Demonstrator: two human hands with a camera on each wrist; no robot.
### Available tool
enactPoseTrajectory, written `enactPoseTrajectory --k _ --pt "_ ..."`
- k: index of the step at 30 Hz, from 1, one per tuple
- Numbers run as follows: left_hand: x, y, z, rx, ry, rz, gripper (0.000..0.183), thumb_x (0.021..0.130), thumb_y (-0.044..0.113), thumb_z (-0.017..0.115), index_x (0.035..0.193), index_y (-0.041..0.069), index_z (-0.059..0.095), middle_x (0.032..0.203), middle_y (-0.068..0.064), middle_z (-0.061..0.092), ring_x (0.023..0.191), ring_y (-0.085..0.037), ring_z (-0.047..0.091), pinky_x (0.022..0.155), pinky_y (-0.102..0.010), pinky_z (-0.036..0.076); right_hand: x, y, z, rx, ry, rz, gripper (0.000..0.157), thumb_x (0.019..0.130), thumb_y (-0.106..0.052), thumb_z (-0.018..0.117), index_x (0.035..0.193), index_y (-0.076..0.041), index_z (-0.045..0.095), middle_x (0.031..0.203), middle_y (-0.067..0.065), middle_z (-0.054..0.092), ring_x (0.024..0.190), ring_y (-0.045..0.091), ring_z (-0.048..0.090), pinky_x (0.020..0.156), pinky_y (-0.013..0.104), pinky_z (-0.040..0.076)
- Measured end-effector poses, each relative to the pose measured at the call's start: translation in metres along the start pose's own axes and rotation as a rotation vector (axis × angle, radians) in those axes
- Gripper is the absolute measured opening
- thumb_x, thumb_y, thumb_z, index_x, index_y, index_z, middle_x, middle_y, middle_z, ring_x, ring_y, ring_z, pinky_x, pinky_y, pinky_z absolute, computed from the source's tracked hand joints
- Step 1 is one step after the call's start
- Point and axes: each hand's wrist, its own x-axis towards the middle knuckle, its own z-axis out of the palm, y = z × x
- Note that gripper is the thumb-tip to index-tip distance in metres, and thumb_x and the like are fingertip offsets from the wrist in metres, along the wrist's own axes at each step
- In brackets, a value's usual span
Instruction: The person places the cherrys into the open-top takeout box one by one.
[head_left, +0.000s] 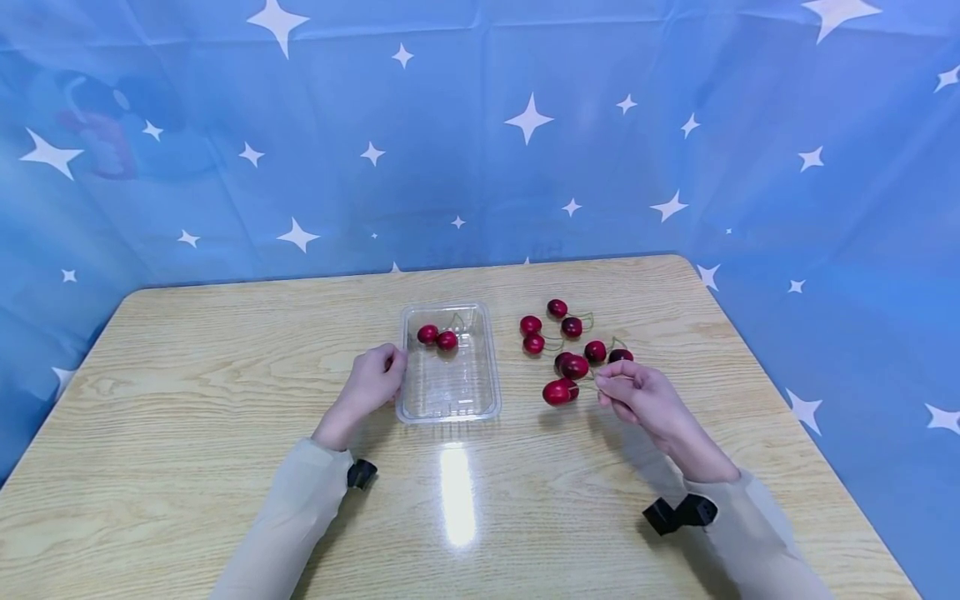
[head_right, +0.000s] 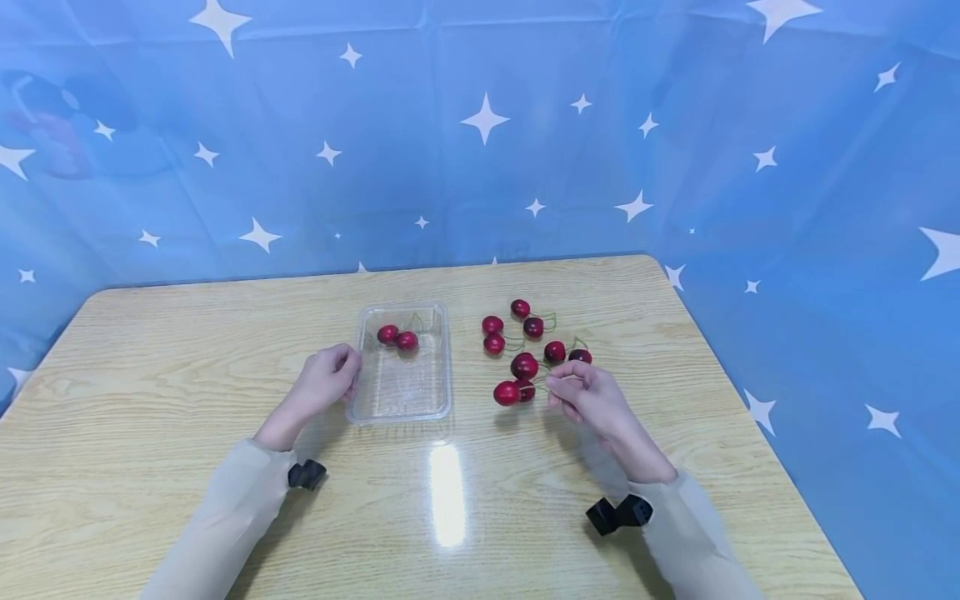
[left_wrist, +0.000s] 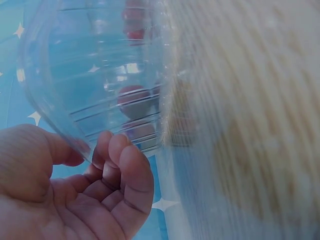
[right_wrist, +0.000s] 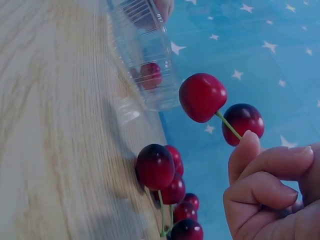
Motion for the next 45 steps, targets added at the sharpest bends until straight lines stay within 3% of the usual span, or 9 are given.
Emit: enactPoseTrajectory --k 12,20,30,39,45 --pt "0.001 0.001 -0.001 -0.002 -0.004 0.013 0.031 0.099 0.012 0.043 0.07 0.004 0.048 0.052 -0.002 0.048 0.045 -0.014 0.047 0.043 -0.026 0.038 0.009 -0.005 0.008 0.027 0.003 0.026 0.017 0.096 -0.013 0.054 0.1 0.003 0.049 0.069 -0.001 0.057 0.044 0.006 0.036 0.044 0.023 0.025" --pt "0.0 0.001 -0.002 0.001 -0.001 0.009 0.032 0.099 0.013 0.043 0.069 0.004 0.048 0.052 -0.002 0.048 0.045 -0.013 0.046 0.043 -0.025 0.037 0.016 -0.009 0.016 0.057 -0.018 -0.005 0.008 0.095 -0.009 0.054 0.095 -0.002 0.051 0.068 -0.001 0.06 0.042 0.005 0.037 0.043 0.019 0.027" --pt "-0.001 0.002 -0.002 -0.008 -0.006 0.008 0.031 0.099 0.012 0.043 0.069 0.004 0.048 0.053 -0.002 0.048 0.045 -0.013 0.047 0.043 -0.025 0.038 0.028 -0.017 0.027 0.075 -0.045 -0.024 0.006 0.095 -0.009 0.054 0.094 -0.004 0.054 0.067 -0.002 0.057 0.044 0.006 0.036 0.045 0.021 0.027" --pt "0.0 0.0 -0.002 -0.005 -0.007 0.019 0.031 0.099 0.011 0.043 0.069 0.004 0.048 0.053 -0.002 0.047 0.045 -0.013 0.047 0.043 -0.025 0.037 0.035 -0.025 0.039 0.076 -0.071 -0.026 0.011 0.095 -0.007 0.052 0.099 0.003 0.051 0.067 0.003 0.06 0.042 0.007 0.035 0.045 0.021 0.027" --pt "0.0 0.0 -0.001 0.0 -0.007 0.015 0.031 0.099 0.012 0.043 0.07 0.004 0.048 0.053 -0.002 0.047 0.045 -0.013 0.047 0.043 -0.025 0.037 0.04 -0.028 0.047 0.091 -0.09 -0.035 0.007 0.095 -0.008 0.052 0.097 -0.001 0.052 0.065 0.002 0.057 0.042 0.007 0.034 0.045 0.021 0.027"
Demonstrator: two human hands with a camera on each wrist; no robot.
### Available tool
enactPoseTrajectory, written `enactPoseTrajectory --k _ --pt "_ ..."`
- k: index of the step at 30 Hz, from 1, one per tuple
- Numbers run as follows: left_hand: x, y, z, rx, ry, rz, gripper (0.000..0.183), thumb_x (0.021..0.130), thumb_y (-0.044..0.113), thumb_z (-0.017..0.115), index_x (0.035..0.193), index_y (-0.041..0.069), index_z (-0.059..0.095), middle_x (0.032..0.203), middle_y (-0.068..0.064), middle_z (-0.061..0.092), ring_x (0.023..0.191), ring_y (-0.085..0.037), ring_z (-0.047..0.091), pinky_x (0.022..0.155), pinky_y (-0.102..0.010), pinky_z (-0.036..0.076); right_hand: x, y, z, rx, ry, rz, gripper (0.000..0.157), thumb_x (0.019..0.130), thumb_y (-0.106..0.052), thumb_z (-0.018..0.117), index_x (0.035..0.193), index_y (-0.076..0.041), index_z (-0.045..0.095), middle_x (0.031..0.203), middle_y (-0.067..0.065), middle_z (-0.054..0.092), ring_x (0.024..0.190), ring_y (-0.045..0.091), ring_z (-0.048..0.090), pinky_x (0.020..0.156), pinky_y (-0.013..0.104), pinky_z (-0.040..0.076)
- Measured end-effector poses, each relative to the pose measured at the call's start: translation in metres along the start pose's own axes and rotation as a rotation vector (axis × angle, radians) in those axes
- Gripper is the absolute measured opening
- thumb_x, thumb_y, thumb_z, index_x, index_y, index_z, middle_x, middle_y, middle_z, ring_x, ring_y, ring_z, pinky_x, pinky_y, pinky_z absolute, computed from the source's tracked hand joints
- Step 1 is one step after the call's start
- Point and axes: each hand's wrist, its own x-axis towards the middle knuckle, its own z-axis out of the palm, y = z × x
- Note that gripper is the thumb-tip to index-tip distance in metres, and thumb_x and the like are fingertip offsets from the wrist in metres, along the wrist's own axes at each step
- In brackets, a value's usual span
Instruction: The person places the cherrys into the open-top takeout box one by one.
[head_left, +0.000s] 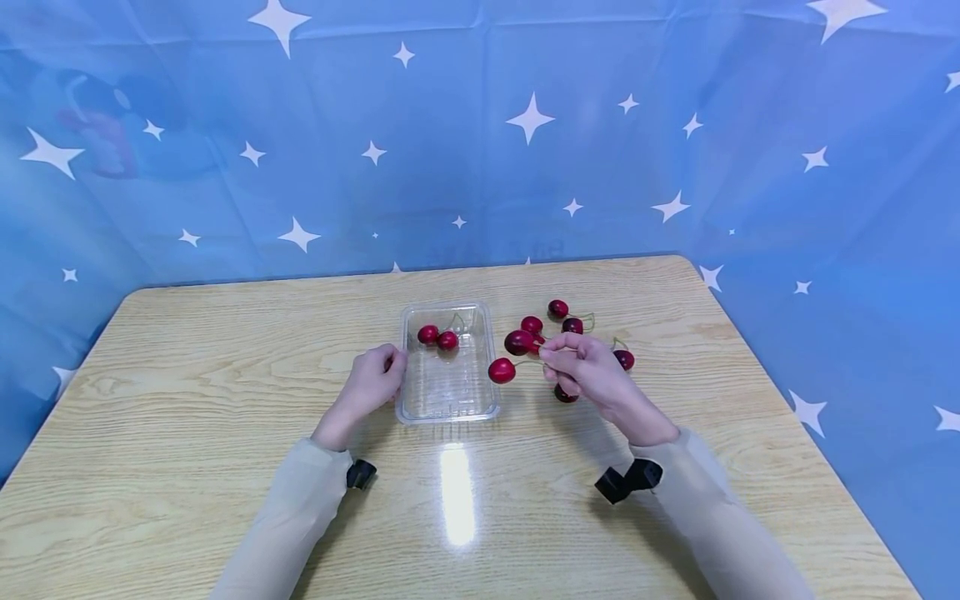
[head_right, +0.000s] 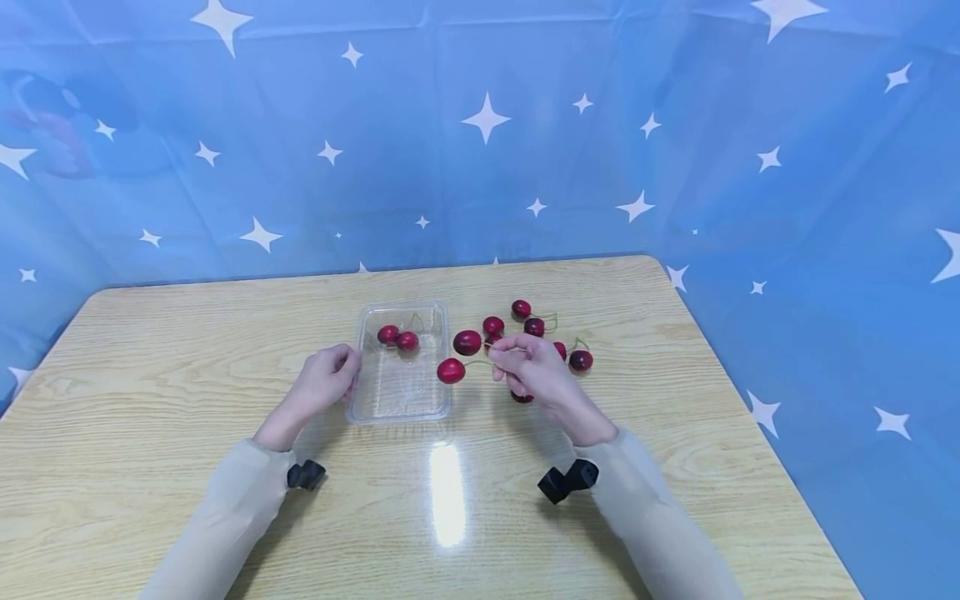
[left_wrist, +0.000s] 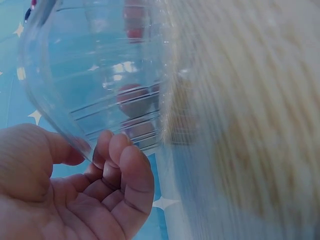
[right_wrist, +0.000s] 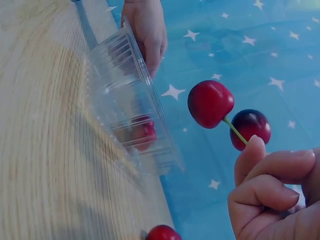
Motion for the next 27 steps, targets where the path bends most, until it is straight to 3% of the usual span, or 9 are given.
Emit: enactPoseTrajectory --k 18,27 --pt "-0.001 -0.001 0.0 -0.004 0.002 -0.007 0.031 0.099 0.012 0.043 0.07 0.004 0.048 0.053 -0.002 0.048 0.045 -0.014 0.046 0.043 -0.025 0.037 0.023 -0.007 0.034 0.015 -0.019 -0.001 0.004 0.094 -0.003 0.052 0.094 0.001 0.052 0.063 0.0 0.056 0.042 0.007 0.035 0.043 0.018 0.026" --pt "0.0 0.0 0.0 -0.011 0.005 -0.003 0.031 0.099 0.012 0.044 0.069 0.004 0.049 0.053 -0.002 0.048 0.044 -0.013 0.046 0.042 -0.025 0.036 0.034 -0.009 0.044 -0.045 -0.017 0.017 0.017 0.094 -0.006 0.053 0.103 0.008 0.052 0.064 0.001 0.058 0.043 0.007 0.036 0.044 0.019 0.027"
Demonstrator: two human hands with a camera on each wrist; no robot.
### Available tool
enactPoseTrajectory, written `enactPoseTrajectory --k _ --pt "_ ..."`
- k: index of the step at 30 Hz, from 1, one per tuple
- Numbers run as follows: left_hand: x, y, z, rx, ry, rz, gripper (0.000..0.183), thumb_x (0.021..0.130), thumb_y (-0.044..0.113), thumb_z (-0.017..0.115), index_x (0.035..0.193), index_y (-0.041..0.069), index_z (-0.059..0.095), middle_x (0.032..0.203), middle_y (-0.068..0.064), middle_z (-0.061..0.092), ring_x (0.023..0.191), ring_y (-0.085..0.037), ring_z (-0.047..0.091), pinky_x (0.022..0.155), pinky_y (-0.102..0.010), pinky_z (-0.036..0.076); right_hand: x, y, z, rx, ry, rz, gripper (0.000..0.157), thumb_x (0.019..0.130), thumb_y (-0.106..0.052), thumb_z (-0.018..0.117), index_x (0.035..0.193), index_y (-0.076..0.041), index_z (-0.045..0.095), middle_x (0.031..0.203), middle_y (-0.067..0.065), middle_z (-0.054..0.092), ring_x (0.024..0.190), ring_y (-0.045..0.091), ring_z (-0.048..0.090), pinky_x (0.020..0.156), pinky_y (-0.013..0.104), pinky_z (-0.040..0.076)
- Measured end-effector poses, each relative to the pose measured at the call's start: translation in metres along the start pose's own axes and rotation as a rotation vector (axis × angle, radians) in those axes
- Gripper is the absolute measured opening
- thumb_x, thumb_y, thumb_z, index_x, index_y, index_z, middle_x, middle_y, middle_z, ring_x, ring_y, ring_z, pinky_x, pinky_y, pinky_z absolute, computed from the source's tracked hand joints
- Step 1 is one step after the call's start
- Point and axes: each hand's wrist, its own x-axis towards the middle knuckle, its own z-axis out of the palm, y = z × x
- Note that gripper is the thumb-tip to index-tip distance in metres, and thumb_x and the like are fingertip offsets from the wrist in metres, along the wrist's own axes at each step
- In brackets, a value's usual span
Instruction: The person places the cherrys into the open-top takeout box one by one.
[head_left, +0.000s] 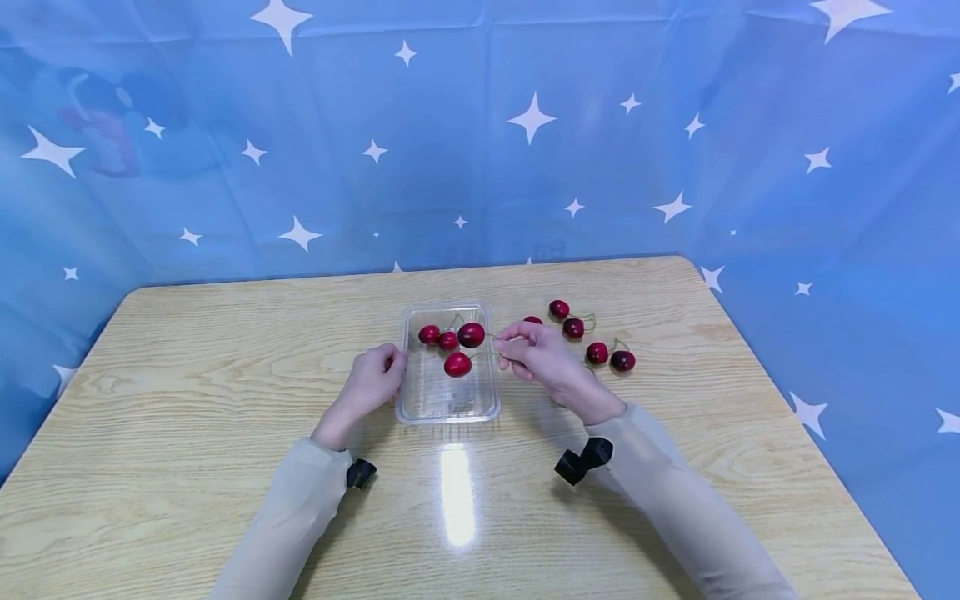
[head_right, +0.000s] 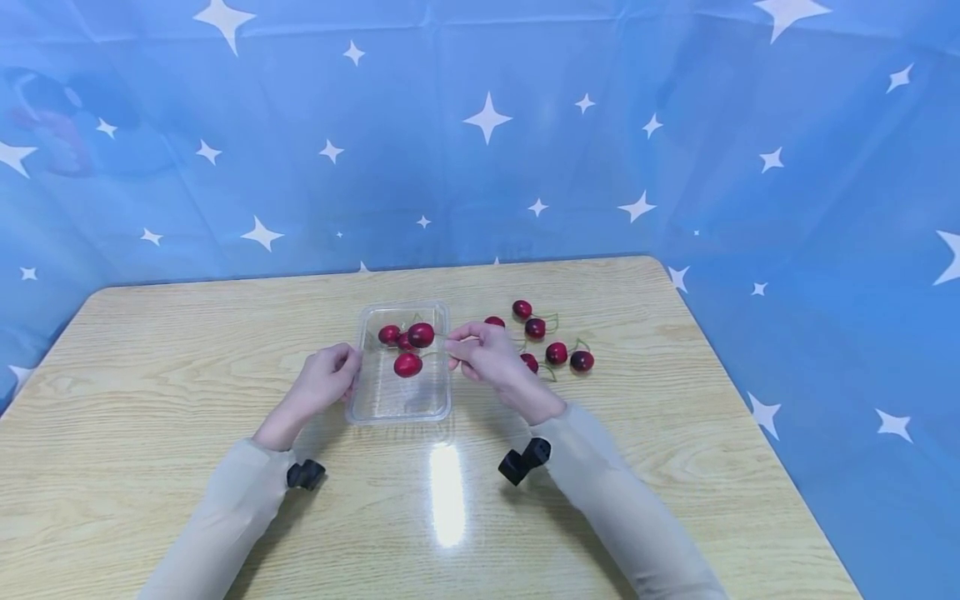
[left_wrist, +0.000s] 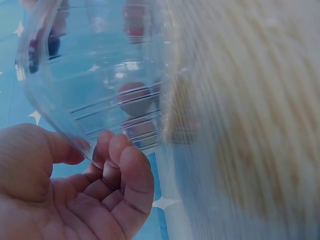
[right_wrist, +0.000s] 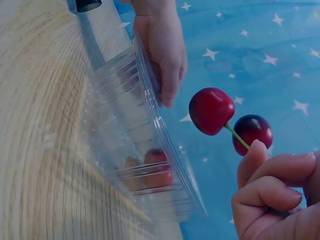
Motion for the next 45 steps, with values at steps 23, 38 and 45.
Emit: enactPoseTrajectory --k 23,38,45 --pt "0.002 0.001 -0.001 -0.021 -0.022 -0.027 0.03 0.1 0.013 0.042 0.072 0.003 0.049 0.055 -0.004 0.05 0.046 -0.013 0.046 0.044 -0.025 0.039 0.034 -0.006 0.03 -0.069 0.011 0.101 0.011 0.092 -0.006 0.059 0.098 0.002 0.057 0.062 0.005 0.06 0.041 0.007 0.037 0.041 0.018 0.025" --pt "0.001 0.004 -0.002 0.011 -0.002 -0.024 0.03 0.099 0.013 0.044 0.07 0.004 0.05 0.053 -0.002 0.048 0.045 -0.013 0.045 0.043 -0.025 0.036 0.045 -0.003 0.041 -0.209 0.027 0.136 0.009 0.09 -0.005 0.061 0.095 0.002 0.06 0.064 0.012 0.063 0.038 0.006 0.035 0.04 0.019 0.026" --pt "0.001 0.003 -0.002 0.018 -0.003 -0.023 0.03 0.099 0.012 0.044 0.071 0.004 0.051 0.053 -0.002 0.048 0.045 -0.012 0.045 0.043 -0.024 0.036 0.045 -0.004 0.045 -0.236 0.003 0.166 0.008 0.089 -0.005 0.063 0.093 0.001 0.06 0.065 0.011 0.063 0.041 0.008 0.039 0.041 0.02 0.028"
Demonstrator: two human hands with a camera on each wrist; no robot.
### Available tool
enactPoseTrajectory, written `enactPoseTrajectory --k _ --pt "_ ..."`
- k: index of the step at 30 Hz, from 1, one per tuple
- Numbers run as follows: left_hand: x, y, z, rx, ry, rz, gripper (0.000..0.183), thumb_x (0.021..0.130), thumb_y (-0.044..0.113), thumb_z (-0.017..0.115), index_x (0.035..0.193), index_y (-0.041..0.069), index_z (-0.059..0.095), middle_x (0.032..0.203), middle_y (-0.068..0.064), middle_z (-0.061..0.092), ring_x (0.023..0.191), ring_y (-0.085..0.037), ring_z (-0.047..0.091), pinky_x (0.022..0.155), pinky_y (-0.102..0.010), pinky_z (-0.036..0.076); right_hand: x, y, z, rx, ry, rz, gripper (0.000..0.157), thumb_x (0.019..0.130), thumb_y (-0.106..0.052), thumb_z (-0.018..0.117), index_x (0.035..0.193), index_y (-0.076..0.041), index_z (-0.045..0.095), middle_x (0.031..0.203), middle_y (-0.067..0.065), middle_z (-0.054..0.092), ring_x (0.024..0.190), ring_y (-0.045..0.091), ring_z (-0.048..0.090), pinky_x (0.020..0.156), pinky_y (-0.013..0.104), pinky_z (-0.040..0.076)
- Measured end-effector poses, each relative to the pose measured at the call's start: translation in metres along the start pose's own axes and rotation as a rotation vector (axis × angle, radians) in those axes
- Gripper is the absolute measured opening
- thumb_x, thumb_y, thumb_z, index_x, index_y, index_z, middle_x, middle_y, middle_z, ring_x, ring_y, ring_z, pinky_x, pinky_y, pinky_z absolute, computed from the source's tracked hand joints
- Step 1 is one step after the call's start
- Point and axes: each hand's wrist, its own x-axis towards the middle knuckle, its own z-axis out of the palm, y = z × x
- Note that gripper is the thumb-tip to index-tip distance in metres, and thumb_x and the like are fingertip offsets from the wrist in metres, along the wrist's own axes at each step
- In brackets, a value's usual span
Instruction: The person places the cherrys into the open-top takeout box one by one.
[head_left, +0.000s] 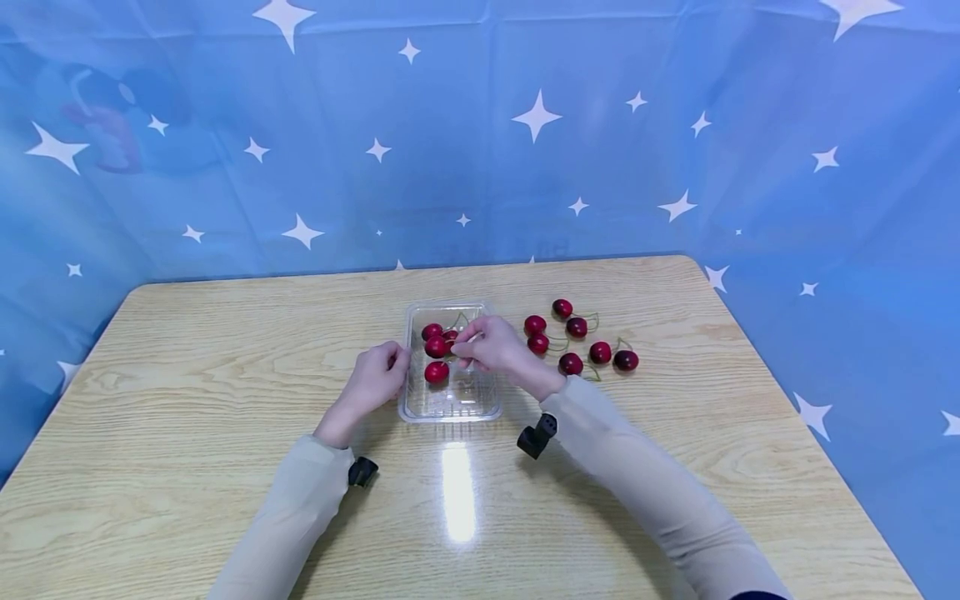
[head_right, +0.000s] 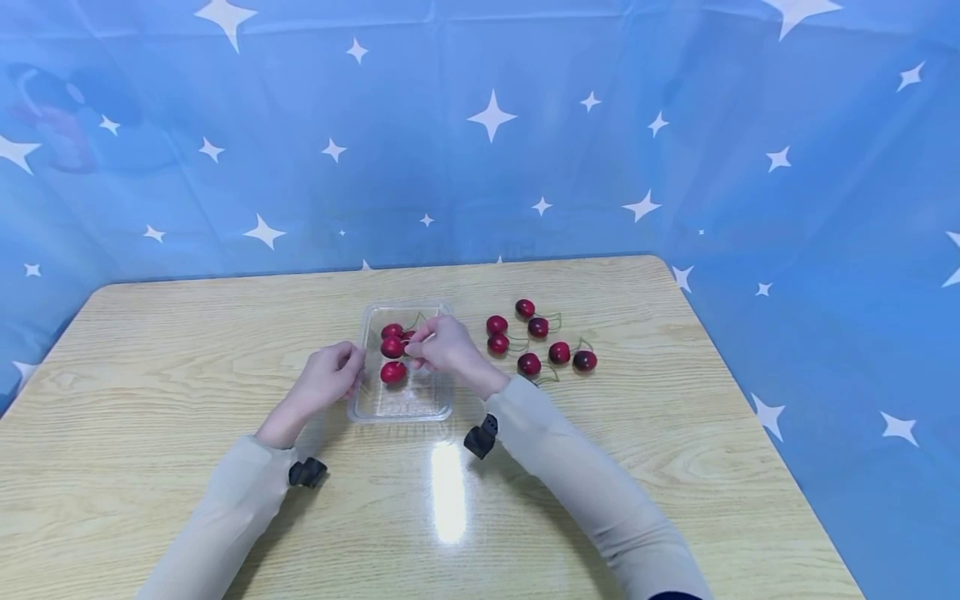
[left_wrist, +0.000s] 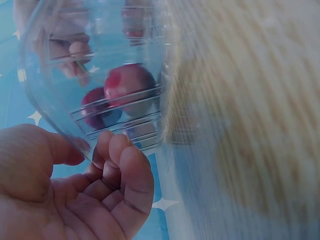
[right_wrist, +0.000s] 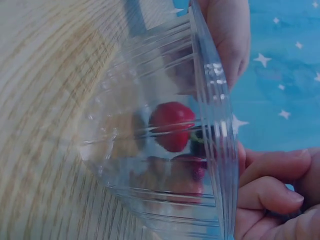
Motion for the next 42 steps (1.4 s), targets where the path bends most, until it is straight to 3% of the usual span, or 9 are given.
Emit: enactPoseTrajectory --k 8,15,22,27,42 --pt "-0.0008 0.0007 -0.0006 0.008 0.005 0.007 0.029 0.098 0.012 0.044 0.072 0.003 0.052 0.055 -0.001 0.048 0.046 -0.012 0.045 0.044 -0.024 0.036 0.0038 -0.0016 0.0026 -0.021 -0.025 0.029 0.009 0.087 -0.004 0.064 0.092 0.0 0.058 0.075 0.019 0.067 0.044 0.011 0.041 0.043 0.02 0.031" --pt "-0.0012 0.0008 -0.0008 -0.002 0.0 0.004 0.029 0.099 0.012 0.044 0.074 0.001 0.054 0.056 -0.002 0.05 0.046 -0.012 0.046 0.044 -0.024 0.036 0.0048 -0.0019 0.0041 -0.06 -0.035 0.015 0.01 0.086 -0.004 0.065 0.093 0.001 0.06 0.071 0.014 0.066 0.044 0.01 0.041 0.043 0.02 0.032" --pt "-0.0002 -0.0001 -0.0003 -0.002 -0.003 -0.006 0.029 0.099 0.012 0.044 0.074 0.002 0.053 0.056 -0.002 0.051 0.047 -0.013 0.047 0.044 -0.025 0.038 0.0045 -0.0034 0.0037 -0.05 -0.05 0.022 0.012 0.085 -0.003 0.066 0.095 0.002 0.061 0.08 0.019 0.068 0.043 0.008 0.042 0.046 0.021 0.035" --pt "-0.0004 0.0 -0.0001 0.013 0.009 0.007 0.029 0.099 0.012 0.044 0.072 0.004 0.052 0.054 -0.001 0.05 0.046 -0.013 0.046 0.045 -0.025 0.037 0.0046 -0.0039 0.0039 -0.056 -0.044 0.025 0.014 0.084 -0.003 0.066 0.097 0.002 0.063 0.08 0.016 0.068 0.043 0.009 0.042 0.046 0.022 0.036" --pt "-0.0019 0.0019 -0.0002 0.032 0.018 0.006 0.029 0.098 0.013 0.045 0.073 0.002 0.054 0.054 -0.001 0.05 0.045 -0.012 0.046 0.044 -0.024 0.037 -0.0035 -0.0008 -0.0032 -0.017 -0.041 -0.044 0.014 0.087 -0.007 0.065 0.099 0.001 0.064 0.088 0.022 0.068 0.042 0.007 0.04 0.045 0.021 0.034"
